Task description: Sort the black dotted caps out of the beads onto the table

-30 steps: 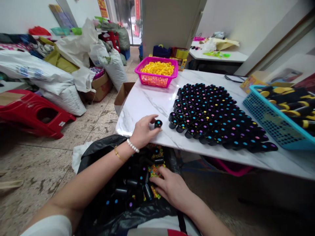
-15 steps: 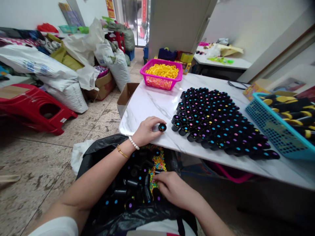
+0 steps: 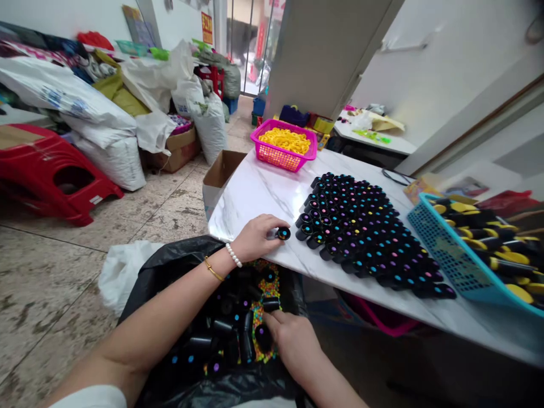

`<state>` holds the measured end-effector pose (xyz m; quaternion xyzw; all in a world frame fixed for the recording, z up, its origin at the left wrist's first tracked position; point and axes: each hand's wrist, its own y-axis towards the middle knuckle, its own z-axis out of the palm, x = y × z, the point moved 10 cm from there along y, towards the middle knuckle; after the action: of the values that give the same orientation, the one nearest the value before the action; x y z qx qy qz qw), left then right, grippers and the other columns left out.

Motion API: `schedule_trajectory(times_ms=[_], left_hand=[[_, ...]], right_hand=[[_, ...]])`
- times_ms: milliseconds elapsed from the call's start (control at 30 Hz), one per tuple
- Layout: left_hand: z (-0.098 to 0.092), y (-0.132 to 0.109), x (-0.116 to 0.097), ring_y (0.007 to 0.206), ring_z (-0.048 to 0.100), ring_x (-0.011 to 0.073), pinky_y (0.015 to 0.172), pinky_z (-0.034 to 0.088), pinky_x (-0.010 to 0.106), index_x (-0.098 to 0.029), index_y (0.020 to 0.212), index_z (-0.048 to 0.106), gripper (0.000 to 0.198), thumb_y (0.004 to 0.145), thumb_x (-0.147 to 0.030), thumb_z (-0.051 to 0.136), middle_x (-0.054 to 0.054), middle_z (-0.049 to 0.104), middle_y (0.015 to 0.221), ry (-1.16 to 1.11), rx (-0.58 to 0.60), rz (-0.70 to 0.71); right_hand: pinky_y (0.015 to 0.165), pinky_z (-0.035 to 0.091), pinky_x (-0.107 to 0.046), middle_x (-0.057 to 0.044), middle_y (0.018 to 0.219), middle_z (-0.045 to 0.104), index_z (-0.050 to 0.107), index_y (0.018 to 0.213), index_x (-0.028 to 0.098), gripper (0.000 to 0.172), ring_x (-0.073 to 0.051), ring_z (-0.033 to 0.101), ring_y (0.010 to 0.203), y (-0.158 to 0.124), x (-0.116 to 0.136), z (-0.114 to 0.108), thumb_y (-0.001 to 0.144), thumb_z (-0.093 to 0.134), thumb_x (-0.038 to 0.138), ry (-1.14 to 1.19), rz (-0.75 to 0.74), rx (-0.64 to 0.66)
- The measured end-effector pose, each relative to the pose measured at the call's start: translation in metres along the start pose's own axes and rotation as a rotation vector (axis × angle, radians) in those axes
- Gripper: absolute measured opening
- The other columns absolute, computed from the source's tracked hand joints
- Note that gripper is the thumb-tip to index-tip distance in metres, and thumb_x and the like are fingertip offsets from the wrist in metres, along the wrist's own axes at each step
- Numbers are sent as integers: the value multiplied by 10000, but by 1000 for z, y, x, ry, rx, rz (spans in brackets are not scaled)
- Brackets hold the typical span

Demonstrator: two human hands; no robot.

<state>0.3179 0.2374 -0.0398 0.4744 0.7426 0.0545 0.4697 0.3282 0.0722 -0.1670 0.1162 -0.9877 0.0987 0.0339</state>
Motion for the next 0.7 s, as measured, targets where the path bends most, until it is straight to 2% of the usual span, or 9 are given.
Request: schedule_trajectory(times_ms=[100, 233, 300, 433, 567, 633, 700], left_hand=[[-1, 1, 5, 963, 632, 197, 893, 481, 325, -207, 1109, 644, 372, 747, -125, 670, 50, 703, 1036, 28, -19, -50], [-4, 4, 23, 891, 635, 199, 830, 485, 312, -179, 1030, 648, 283, 751, -193, 693, 53, 706, 974, 138, -79, -218], [-1, 9, 31, 857, 622, 212, 794, 474, 319, -166, 951, 649, 229, 745, -247, 710, 58, 693, 910, 168, -66, -266], [3, 22, 47, 865, 599, 233, 769, 445, 333, -182, 966, 628, 322, 716, -344, 751, 58, 661, 896, 230, 3, -326], [2, 37, 61, 835, 601, 250, 708, 431, 341, -225, 1031, 628, 373, 719, -394, 744, 47, 663, 886, 282, 63, -375], [0, 44, 68, 823, 606, 252, 683, 423, 335, -235, 1044, 634, 372, 724, -395, 737, 41, 671, 862, 295, 75, -392], [-2, 51, 76, 832, 609, 247, 682, 417, 326, -236, 1058, 639, 374, 729, -383, 736, 35, 678, 856, 299, 75, -394]], right_hand=[[585, 424, -242, -18, 783, 705, 681, 974, 209, 151, -166, 673, 692, -1, 2, 0, 887, 584, 133, -38, -4, -18], [599, 433, -230, -15, 813, 710, 650, 1134, 238, 253, -162, 682, 711, -9, -4, -17, 896, 589, 181, 6, -12, -88], [633, 448, -226, -30, 861, 708, 654, 1132, 233, 237, -159, 685, 749, -12, -16, -32, 936, 527, 192, 27, 25, -147], [638, 462, -244, -57, 898, 712, 659, 1099, 215, 224, -180, 694, 757, -6, -33, -48, 966, 482, 250, -2, 133, -171], [545, 434, -266, -58, 757, 718, 645, 1056, 220, 221, -216, 698, 637, 10, -29, -34, 976, 457, 305, -64, 284, -42], [510, 411, -270, -66, 706, 708, 642, 1032, 214, 224, -237, 694, 602, 18, -21, -21, 977, 441, 297, -84, 304, 40], [519, 414, -271, -74, 737, 703, 636, 1035, 215, 214, -239, 697, 630, 23, -16, -12, 972, 450, 299, -51, 294, 59]])
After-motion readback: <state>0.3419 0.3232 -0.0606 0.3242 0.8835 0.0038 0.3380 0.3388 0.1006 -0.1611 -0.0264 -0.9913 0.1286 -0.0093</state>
